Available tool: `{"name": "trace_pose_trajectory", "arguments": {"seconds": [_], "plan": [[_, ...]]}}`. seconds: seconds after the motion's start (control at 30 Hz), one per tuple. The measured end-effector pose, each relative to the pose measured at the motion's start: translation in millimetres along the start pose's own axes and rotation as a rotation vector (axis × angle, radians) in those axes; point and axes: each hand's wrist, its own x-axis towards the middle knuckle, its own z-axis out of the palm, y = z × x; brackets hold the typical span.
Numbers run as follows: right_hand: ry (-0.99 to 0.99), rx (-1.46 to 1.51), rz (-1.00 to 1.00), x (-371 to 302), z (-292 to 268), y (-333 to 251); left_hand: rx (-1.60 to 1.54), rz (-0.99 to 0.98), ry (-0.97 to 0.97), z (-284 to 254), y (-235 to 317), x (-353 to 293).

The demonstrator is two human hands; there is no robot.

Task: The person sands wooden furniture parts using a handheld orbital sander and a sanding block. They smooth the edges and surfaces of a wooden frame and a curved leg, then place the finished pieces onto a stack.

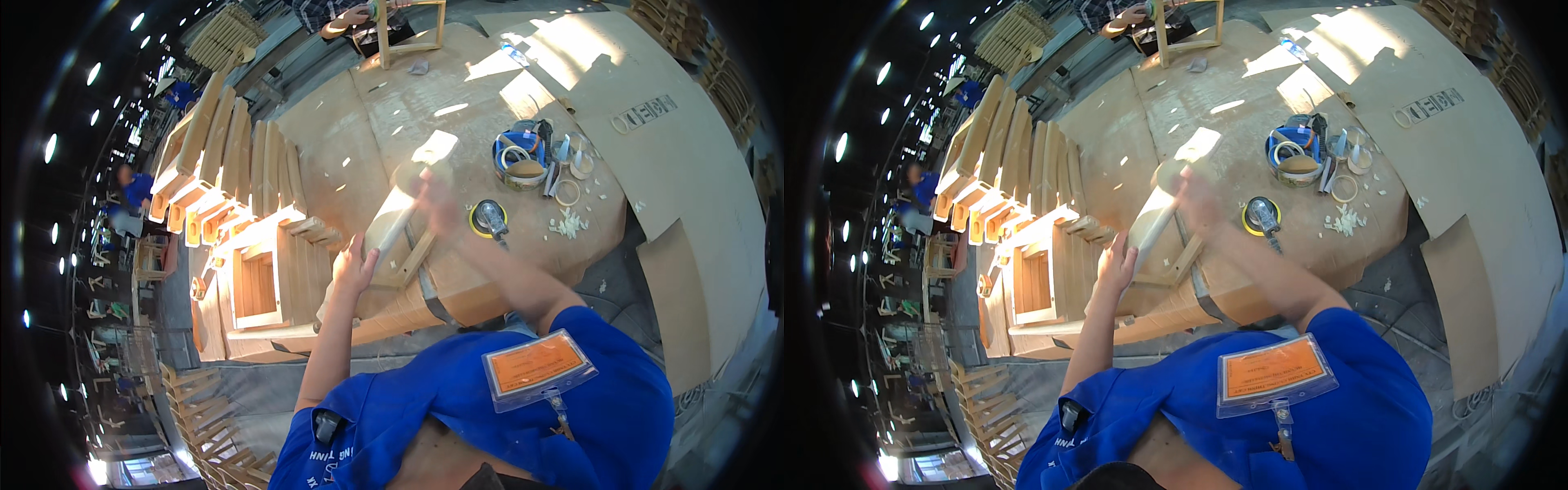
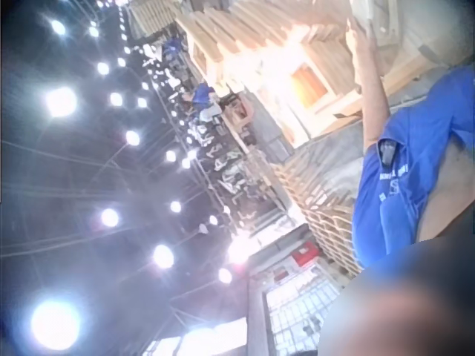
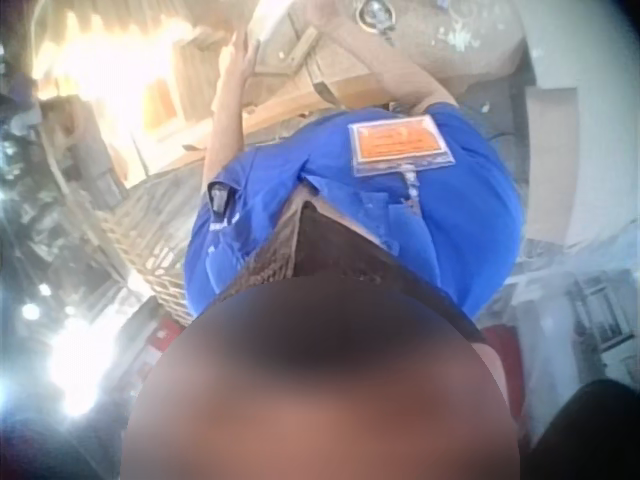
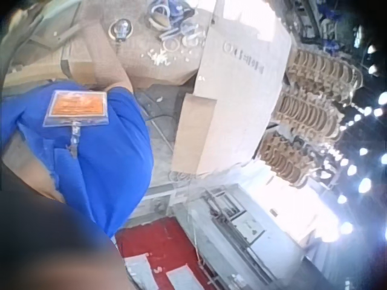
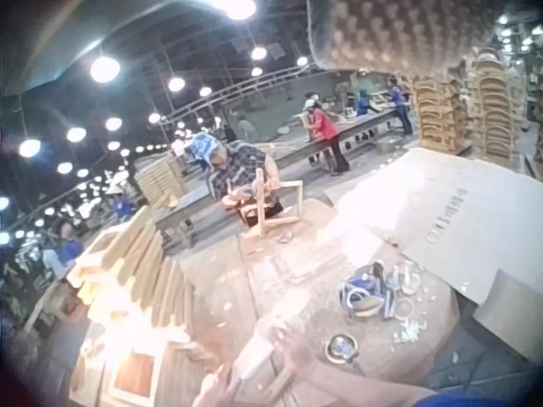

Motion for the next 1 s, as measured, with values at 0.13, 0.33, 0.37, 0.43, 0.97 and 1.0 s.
{"name": "trace_pose_trajectory", "arguments": {"seconds": [0.13, 0.33, 0.37, 0.43, 0.97, 1.0], "plan": [[-0.069, 0.145, -0.420, -34, 7, -63, -0.285, -0.007, -0.006, 0, -14, 2], [-0.125, 0.030, -0.150, 34, -50, 48, -0.355, -0.020, 0.012, -9, -18, 1], [-0.193, 0.032, -0.199, 42, -54, 63, -0.373, -0.018, 0.005, -15, -18, -3], [-0.289, 0.025, -0.246, 55, -62, 81, -0.366, -0.247, -0.133, -30, -22, -19], [-0.571, 0.048, -0.688, -43, 12, -134, -0.977, -0.505, -0.175, -46, -51, -59], [-0.589, 0.079, -0.644, -52, 16, -144, -1.035, -0.498, -0.163, -46, -52, -64]]}}
